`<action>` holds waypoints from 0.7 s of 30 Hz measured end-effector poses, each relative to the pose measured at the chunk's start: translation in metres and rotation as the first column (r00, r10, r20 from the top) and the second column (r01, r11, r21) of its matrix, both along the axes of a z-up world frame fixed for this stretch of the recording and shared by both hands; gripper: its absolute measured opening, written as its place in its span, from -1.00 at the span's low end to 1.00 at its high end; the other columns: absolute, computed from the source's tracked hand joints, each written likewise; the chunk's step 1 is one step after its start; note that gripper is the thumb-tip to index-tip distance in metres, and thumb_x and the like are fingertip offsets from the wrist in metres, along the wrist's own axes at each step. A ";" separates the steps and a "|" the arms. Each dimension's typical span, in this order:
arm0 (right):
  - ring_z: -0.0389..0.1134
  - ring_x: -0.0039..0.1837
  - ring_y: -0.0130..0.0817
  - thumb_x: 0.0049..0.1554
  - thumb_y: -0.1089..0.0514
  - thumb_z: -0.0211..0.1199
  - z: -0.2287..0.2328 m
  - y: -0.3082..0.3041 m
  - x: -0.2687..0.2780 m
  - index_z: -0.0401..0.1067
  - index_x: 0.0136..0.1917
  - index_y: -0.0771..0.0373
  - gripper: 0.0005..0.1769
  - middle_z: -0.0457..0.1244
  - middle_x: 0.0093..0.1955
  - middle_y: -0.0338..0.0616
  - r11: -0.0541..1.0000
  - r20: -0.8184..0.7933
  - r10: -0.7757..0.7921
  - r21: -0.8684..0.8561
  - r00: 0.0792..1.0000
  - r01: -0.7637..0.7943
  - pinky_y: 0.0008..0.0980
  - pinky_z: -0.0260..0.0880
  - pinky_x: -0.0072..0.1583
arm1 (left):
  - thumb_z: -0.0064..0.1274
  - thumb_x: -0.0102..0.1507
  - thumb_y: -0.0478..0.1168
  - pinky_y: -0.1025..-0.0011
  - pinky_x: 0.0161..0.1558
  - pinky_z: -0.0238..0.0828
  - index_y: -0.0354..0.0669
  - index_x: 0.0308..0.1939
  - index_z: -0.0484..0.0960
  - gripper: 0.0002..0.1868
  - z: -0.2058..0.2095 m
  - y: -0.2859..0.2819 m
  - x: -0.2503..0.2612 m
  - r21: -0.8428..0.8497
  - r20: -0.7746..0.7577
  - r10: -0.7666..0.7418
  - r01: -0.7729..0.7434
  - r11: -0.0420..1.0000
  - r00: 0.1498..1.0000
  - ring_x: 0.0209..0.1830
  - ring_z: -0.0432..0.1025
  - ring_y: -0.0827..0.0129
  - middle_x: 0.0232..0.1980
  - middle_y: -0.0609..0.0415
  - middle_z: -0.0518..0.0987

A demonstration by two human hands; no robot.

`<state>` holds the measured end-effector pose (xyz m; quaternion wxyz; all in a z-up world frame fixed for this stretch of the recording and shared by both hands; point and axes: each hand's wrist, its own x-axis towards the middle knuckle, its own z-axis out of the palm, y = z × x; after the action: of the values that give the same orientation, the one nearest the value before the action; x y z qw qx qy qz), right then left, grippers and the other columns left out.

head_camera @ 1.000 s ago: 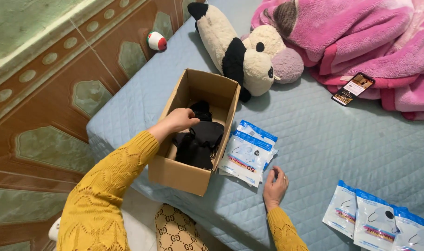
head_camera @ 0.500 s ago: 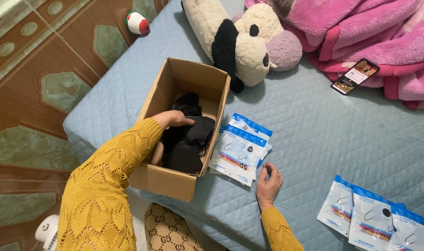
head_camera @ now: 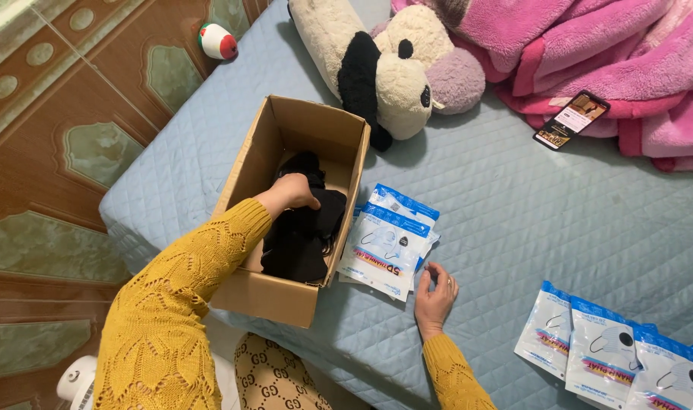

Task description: Packaging black face masks into individual plastic sleeves

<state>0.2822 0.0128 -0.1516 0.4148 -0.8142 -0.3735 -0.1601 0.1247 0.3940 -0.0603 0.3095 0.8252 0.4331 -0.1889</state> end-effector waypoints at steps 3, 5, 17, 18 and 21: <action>0.40 -0.03 -0.23 0.21 0.14 0.24 0.001 0.001 0.001 0.48 0.14 0.08 -0.78 0.39 -0.09 -0.27 1.000 0.013 0.005 -0.004 1.000 -0.005 -0.21 0.28 0.24 | 0.33 0.12 0.08 -0.07 0.09 0.52 -0.56 0.29 0.48 -0.13 0.028 -0.017 -0.002 -0.104 0.029 0.028 -0.025 0.994 0.999 0.26 0.45 -0.25 0.24 -0.44 0.52; 0.40 -0.03 -0.23 0.21 0.13 0.24 0.004 0.002 0.001 0.49 0.13 0.06 -0.79 0.39 -0.10 -0.28 1.000 0.021 0.004 -0.004 1.000 -0.004 -0.21 0.28 0.24 | 0.36 0.11 0.06 -0.09 0.06 0.53 -0.56 0.31 0.46 -0.11 -0.004 -0.006 0.004 -0.145 0.048 0.053 -0.046 0.988 0.997 0.27 0.43 -0.28 0.26 -0.46 0.51; 0.40 -0.02 -0.27 0.21 0.08 0.24 -0.007 0.003 0.005 0.50 0.11 0.00 -0.82 0.38 -0.11 -0.33 1.000 0.049 -0.012 -0.002 0.999 0.012 -0.25 0.28 0.23 | 0.34 0.01 0.01 -0.07 0.10 0.50 -0.22 0.25 0.61 -0.25 0.081 -0.019 -0.001 0.068 0.303 0.043 -0.066 0.995 0.952 0.21 0.49 -0.19 0.15 -0.30 0.61; 0.40 -0.01 -0.27 0.21 0.08 0.24 -0.007 0.003 0.005 0.50 0.10 -0.01 -0.83 0.38 -0.11 -0.34 1.000 0.046 -0.017 0.002 0.999 0.017 -0.25 0.28 0.23 | 0.31 0.03 -0.03 -0.08 0.11 0.49 -0.26 0.23 0.61 -0.29 0.097 -0.023 -0.006 0.070 0.375 0.064 -0.097 0.993 0.925 0.20 0.49 -0.24 0.15 -0.34 0.60; 0.40 0.00 -0.28 0.22 0.06 0.23 -0.004 0.004 0.003 0.49 0.11 -0.02 -0.83 0.38 -0.10 -0.34 1.000 0.064 -0.026 0.002 0.998 0.026 -0.26 0.28 0.23 | 0.26 0.07 -0.07 -0.02 0.06 0.50 -0.23 0.19 0.63 -0.38 0.129 -0.030 -0.018 0.083 0.523 0.128 -0.199 0.976 0.843 0.13 0.52 -0.20 0.07 -0.30 0.63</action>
<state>0.2854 0.0169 -0.1554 0.4011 -0.8131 -0.3758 -0.1919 0.1065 0.3635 0.0685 0.3729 0.8244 0.4151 0.0950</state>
